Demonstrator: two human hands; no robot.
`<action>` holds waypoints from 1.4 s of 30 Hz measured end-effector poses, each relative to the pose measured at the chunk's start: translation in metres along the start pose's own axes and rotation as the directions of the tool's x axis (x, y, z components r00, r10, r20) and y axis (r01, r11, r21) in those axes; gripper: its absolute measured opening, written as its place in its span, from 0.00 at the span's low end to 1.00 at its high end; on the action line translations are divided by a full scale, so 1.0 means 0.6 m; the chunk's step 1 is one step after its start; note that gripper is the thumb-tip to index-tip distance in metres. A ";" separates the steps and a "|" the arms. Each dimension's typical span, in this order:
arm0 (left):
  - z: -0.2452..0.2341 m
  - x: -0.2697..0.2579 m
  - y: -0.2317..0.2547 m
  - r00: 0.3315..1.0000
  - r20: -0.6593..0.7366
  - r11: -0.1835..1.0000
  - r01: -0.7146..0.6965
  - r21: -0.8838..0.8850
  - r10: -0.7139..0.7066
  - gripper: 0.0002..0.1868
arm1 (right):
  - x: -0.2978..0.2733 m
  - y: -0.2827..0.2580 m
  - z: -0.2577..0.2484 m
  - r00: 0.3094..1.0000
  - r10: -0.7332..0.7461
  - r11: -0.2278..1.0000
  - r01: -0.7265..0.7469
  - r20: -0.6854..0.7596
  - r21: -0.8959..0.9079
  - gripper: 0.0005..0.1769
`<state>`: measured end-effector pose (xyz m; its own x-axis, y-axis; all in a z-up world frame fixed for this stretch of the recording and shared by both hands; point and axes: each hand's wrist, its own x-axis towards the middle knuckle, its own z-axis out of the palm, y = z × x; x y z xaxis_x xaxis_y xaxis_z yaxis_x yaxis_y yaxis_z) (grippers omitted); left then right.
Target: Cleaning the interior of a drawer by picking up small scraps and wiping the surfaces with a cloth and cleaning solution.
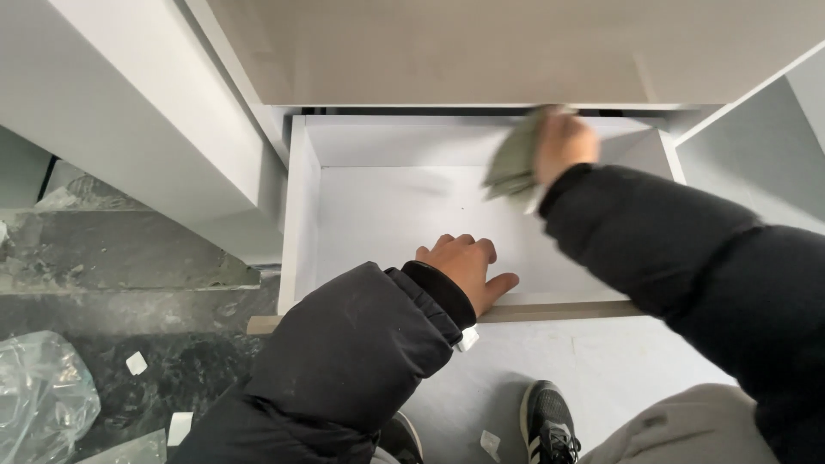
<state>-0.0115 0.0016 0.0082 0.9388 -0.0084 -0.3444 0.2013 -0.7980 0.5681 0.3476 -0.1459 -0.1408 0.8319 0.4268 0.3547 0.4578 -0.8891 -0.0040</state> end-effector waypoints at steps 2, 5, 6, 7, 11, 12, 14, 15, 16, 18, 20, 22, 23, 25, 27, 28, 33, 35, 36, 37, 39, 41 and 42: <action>-0.001 0.000 0.004 1.000 0.001 1.000 0.002 0.005 -0.002 0.32 | -0.012 -0.179 -0.058 0.987 -0.158 0.986 0.160 0.033 -0.055 0.23; 0.002 0.000 0.005 1.000 -0.007 1.000 0.017 -0.004 -0.017 0.35 | -0.023 -0.350 -0.097 0.969 0.119 0.818 -0.219 0.215 0.532 0.37; 0.003 0.001 0.004 0.999 -0.008 0.999 0.045 0.019 -0.045 0.36 | -0.024 -0.378 -0.104 0.960 0.112 0.774 -0.245 0.255 0.584 0.39; 0.003 0.002 0.001 0.997 -0.010 0.997 0.073 0.041 -0.072 0.37 | -0.026 -0.408 -0.111 0.950 0.101 0.726 -0.273 0.295 0.631 0.42; 0.002 0.007 0.002 0.997 0.057 0.998 0.051 0.023 -0.052 0.34 | -0.034 -0.290 -0.114 0.974 0.070 0.725 -0.199 0.217 0.659 0.34; 0.006 0.010 0.000 0.998 0.049 0.999 0.046 0.018 -0.046 0.33 | -0.037 -0.234 -0.101 0.974 0.110 0.750 -0.212 0.197 0.627 0.34; 0.007 0.011 -0.002 0.998 0.036 0.999 0.045 0.005 -0.045 0.32 | -0.051 -0.121 -0.106 0.974 0.140 0.775 -0.218 0.176 0.593 0.34; 0.006 0.008 -0.001 0.999 0.034 1.000 0.027 -0.007 -0.027 0.32 | -0.063 -0.064 -0.123 0.989 0.087 0.855 -0.138 0.123 0.499 0.31; 0.005 0.004 -0.002 0.999 0.033 1.000 0.012 -0.017 -0.011 0.33 | -0.073 -0.009 -0.138 0.997 0.027 0.916 -0.055 0.077 0.398 0.29; 0.012 0.015 0.002 0.997 0.052 0.998 0.053 0.025 -0.055 0.34 | -0.076 0.025 -0.209 0.952 -0.305 0.937 0.299 0.002 0.180 0.23; 0.015 0.021 0.005 0.993 0.073 0.994 0.088 0.071 -0.093 0.37 | -0.078 0.048 -0.257 0.797 -0.604 0.795 0.603 0.007 -0.061 0.24; 0.014 0.019 0.006 0.993 0.076 0.994 0.085 0.071 -0.090 0.37 | -0.075 0.051 -0.282 0.430 -0.878 0.472 0.697 -0.213 -0.539 0.14; 0.013 0.019 0.006 0.993 0.073 0.994 0.088 0.069 -0.093 0.37 | -0.066 0.034 -0.292 0.426 -0.879 0.470 0.699 -0.215 -0.538 0.14; 0.012 0.019 0.007 0.992 0.084 0.994 0.095 0.051 -0.099 0.36 | -0.052 0.004 -0.313 0.292 -0.903 0.427 0.685 -0.315 -0.590 0.06; 0.012 0.019 0.009 0.990 0.085 0.993 0.104 0.054 -0.108 0.36 | -0.034 -0.034 -0.321 0.282 -0.899 0.437 0.646 -0.336 -0.625 0.09; 0.011 0.017 0.008 0.989 0.089 0.992 0.113 0.057 -0.117 0.36 | -0.027 -0.054 -0.325 0.274 -0.894 0.446 0.607 -0.355 -0.658 0.19; 0.017 0.025 0.011 0.986 0.077 0.986 0.145 0.080 -0.151 0.37 | 0.004 -0.196 -0.285 0.186 -0.885 0.440 0.634 -0.428 -0.635 0.14; 0.019 0.025 0.009 0.986 0.075 0.986 0.146 0.078 -0.151 0.37 | 0.005 -0.273 -0.284 0.157 -0.873 0.435 0.678 -0.462 -0.593 0.15; 0.024 0.027 0.008 0.986 0.058 0.986 0.149 0.075 -0.154 0.38 | 0.001 -0.306 -0.281 0.145 -0.862 0.450 0.659 -0.485 -0.603 0.14; 0.029 0.029 0.006 0.987 0.041 0.986 0.152 0.073 -0.156 0.38 | -0.003 -0.341 -0.277 0.133 -0.851 0.465 0.640 -0.508 -0.612 0.12; 0.016 0.022 0.011 0.987 0.057 0.987 0.147 0.069 -0.151 0.38 | 0.006 -0.307 -0.279 0.114 -0.862 0.443 0.643 -0.493 -0.625 0.10; 0.008 0.015 0.013 0.987 0.070 0.988 0.139 0.062 -0.143 0.38 | 0.003 -0.246 -0.283 0.092 -0.875 0.416 0.645 -0.475 -0.641 0.13; 0.005 0.013 0.014 0.987 0.082 0.990 0.131 0.056 -0.136 0.37 | -0.002 -0.201 -0.288 0.156 -0.894 0.427 0.586 -0.420 -0.689 0.12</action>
<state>-0.0032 -0.0066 0.0080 0.8766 0.0504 -0.4786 0.3067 -0.8248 0.4749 0.2370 -0.0680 0.0208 -0.4110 0.7916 0.4522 0.4668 -0.2433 0.8503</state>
